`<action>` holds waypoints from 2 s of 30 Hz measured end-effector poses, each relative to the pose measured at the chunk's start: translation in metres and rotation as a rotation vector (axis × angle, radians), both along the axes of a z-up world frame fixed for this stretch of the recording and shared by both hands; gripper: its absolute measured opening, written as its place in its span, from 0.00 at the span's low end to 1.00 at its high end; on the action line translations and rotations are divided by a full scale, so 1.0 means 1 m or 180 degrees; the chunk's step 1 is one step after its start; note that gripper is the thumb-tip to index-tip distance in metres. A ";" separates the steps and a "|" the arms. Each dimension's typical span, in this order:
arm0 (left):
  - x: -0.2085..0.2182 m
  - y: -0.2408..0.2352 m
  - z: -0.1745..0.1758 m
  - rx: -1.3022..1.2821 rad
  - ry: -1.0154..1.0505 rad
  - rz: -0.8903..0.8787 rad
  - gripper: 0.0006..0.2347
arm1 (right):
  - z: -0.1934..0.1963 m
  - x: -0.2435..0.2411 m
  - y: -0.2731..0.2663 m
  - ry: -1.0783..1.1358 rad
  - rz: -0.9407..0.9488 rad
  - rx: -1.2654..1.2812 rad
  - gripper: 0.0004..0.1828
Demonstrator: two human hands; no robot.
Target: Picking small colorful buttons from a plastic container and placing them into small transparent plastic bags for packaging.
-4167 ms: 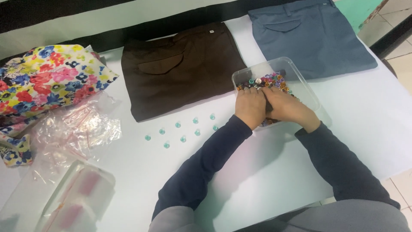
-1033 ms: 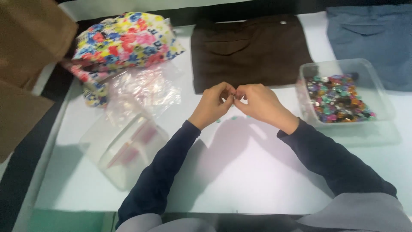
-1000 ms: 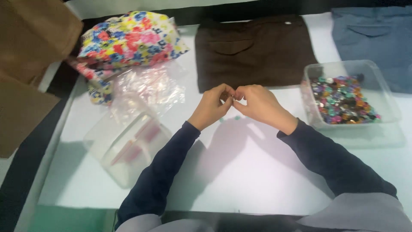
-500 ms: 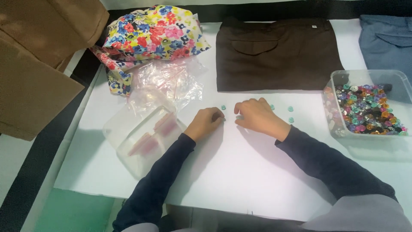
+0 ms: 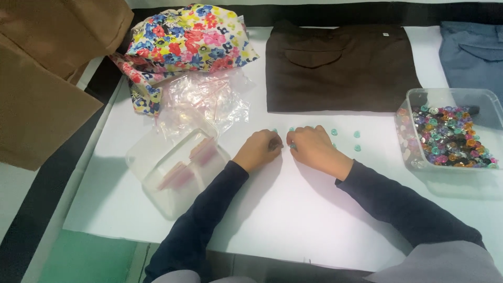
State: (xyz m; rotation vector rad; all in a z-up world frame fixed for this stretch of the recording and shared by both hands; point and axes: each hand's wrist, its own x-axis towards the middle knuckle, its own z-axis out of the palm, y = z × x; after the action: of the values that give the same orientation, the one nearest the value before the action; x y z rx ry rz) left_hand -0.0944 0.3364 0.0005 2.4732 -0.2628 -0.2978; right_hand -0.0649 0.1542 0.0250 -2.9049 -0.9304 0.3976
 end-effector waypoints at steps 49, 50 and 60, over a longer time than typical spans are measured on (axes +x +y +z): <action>0.065 -0.041 0.039 -0.2262 -0.1842 0.1531 0.03 | 0.035 0.066 -0.005 -0.0222 -0.0542 0.5084 0.08; 0.071 -0.044 0.034 -0.2693 -0.1529 0.1515 0.05 | 0.031 0.065 -0.009 0.0051 -0.0612 0.5156 0.11; 0.074 -0.065 0.028 -0.3242 -0.0840 0.1474 0.05 | 0.007 0.052 -0.065 0.1043 -0.0645 0.4073 0.08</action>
State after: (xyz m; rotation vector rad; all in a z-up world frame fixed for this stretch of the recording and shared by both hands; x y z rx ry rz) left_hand -0.0206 0.2710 0.0284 1.4821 0.0623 0.3059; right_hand -0.0129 0.0897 0.0319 -1.6630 -0.5017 0.1421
